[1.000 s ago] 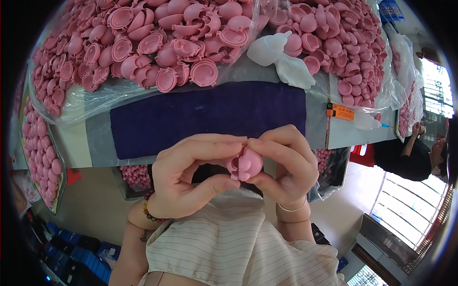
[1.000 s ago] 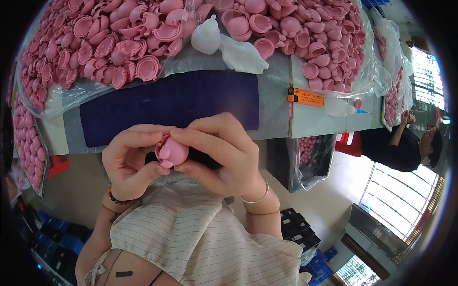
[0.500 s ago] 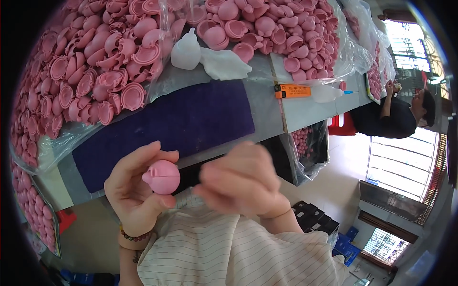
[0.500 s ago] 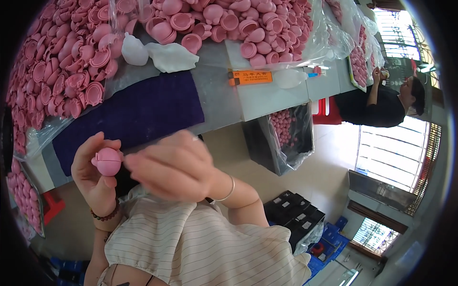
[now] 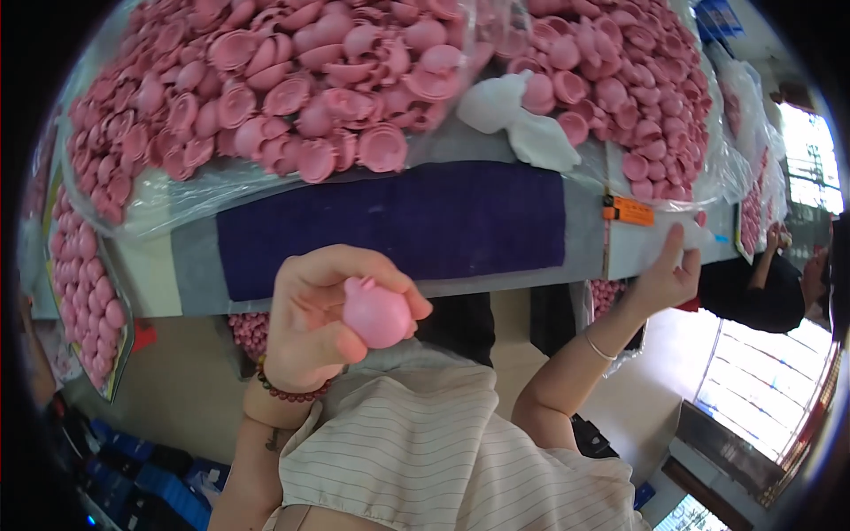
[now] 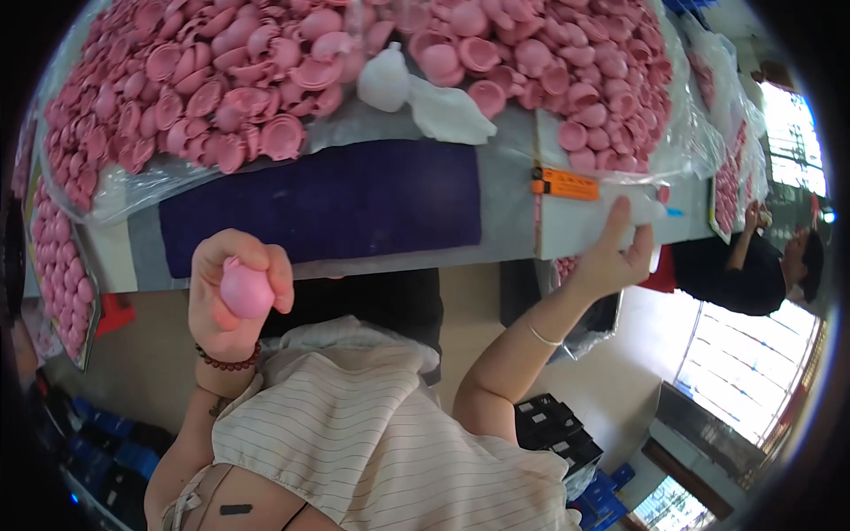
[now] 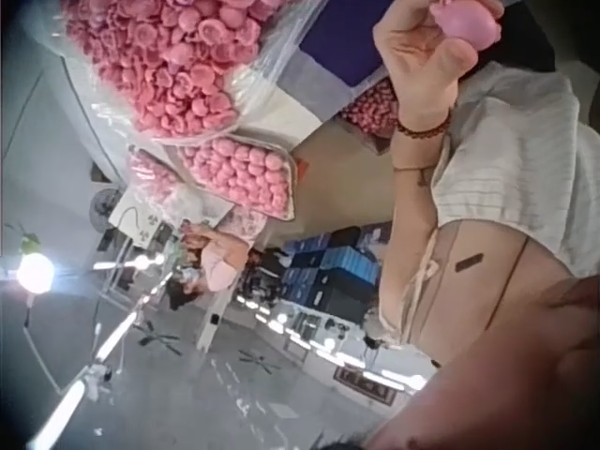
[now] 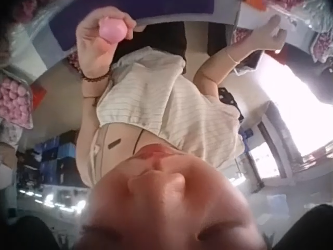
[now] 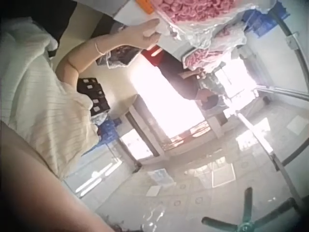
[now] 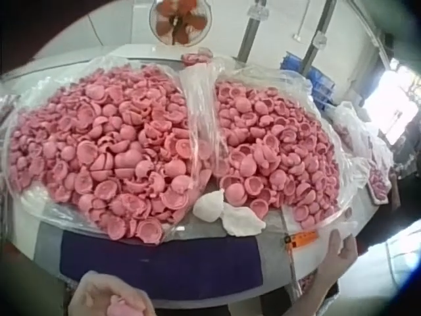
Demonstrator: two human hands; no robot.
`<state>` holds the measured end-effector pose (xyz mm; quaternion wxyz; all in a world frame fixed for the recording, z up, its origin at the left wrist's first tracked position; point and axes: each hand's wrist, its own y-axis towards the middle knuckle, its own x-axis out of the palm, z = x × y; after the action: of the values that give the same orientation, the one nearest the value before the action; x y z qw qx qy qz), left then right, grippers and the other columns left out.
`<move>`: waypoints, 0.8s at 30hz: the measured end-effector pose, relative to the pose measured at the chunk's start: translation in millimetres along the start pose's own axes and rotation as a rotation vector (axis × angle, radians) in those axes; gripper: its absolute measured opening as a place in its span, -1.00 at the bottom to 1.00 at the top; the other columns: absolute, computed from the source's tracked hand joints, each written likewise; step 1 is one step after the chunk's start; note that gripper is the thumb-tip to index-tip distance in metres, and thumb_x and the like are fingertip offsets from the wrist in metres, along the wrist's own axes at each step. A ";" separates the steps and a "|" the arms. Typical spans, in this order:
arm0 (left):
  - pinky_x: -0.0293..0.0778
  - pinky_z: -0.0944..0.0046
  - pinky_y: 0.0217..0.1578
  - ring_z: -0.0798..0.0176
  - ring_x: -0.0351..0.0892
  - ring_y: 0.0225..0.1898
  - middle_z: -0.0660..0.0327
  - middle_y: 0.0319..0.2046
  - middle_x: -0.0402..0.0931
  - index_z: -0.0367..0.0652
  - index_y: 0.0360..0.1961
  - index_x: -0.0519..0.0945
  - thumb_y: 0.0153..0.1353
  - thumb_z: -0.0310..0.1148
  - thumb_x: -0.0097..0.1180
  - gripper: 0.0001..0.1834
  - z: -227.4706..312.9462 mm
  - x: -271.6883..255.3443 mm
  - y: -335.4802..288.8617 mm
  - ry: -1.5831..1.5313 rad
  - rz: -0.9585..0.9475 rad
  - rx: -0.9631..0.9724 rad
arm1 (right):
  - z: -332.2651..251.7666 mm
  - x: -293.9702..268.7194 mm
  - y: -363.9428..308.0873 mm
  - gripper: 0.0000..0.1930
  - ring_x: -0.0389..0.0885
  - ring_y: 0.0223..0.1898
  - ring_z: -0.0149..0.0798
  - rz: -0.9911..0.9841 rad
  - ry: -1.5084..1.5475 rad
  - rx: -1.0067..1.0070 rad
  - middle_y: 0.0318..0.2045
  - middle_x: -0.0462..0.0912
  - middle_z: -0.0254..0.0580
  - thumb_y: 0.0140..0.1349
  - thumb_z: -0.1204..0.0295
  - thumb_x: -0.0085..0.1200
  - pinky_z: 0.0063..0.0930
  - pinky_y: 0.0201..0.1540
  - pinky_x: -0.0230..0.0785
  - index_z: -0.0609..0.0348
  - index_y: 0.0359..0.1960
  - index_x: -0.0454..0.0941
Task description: Assembling small pink plastic toy components by applying glue and joining parts together.
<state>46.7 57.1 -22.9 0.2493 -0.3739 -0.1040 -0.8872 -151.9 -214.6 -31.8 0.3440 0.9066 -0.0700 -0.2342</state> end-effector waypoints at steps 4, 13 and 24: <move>0.42 0.43 -0.38 0.33 0.48 -0.43 0.03 -0.39 0.48 -0.35 -0.28 0.43 -0.20 -0.09 0.27 -0.43 4.8 -5.2 -1.1 -0.100 -0.058 -0.074 | -56.9 19.6 -26.5 -0.73 0.45 -0.43 -0.36 -0.006 0.506 0.091 -0.37 0.51 -0.01 0.13 0.43 -0.13 -0.67 -0.46 0.28 0.43 -0.22 0.35; 0.44 0.39 -0.52 0.33 0.36 -0.52 0.23 -0.55 0.35 -0.08 -0.32 0.21 -0.27 0.03 0.27 -0.37 16.3 -4.8 -0.7 -0.279 -0.041 -0.218 | -125.8 43.7 -76.7 -0.54 0.47 -0.45 -0.22 -0.519 0.880 0.112 -0.42 0.47 0.08 0.07 0.22 -0.07 -0.54 -0.45 0.25 0.49 -0.21 0.30; 0.28 0.36 -0.14 0.27 0.39 -0.15 0.13 -0.22 0.44 -0.30 -0.19 0.42 -0.03 -0.47 0.07 -0.68 137.1 -96.2 -55.6 1.646 1.052 0.758 | -109.1 29.7 -79.2 -0.55 0.33 -0.54 -0.33 -0.503 0.831 0.057 -0.52 0.44 0.05 0.09 0.22 -0.10 -0.65 -0.55 0.11 0.48 -0.22 0.32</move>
<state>158.9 190.6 4.2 0.6984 0.4499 0.0022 -0.5567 -76.9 -99.0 -23.7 0.2504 0.9213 0.2881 0.0737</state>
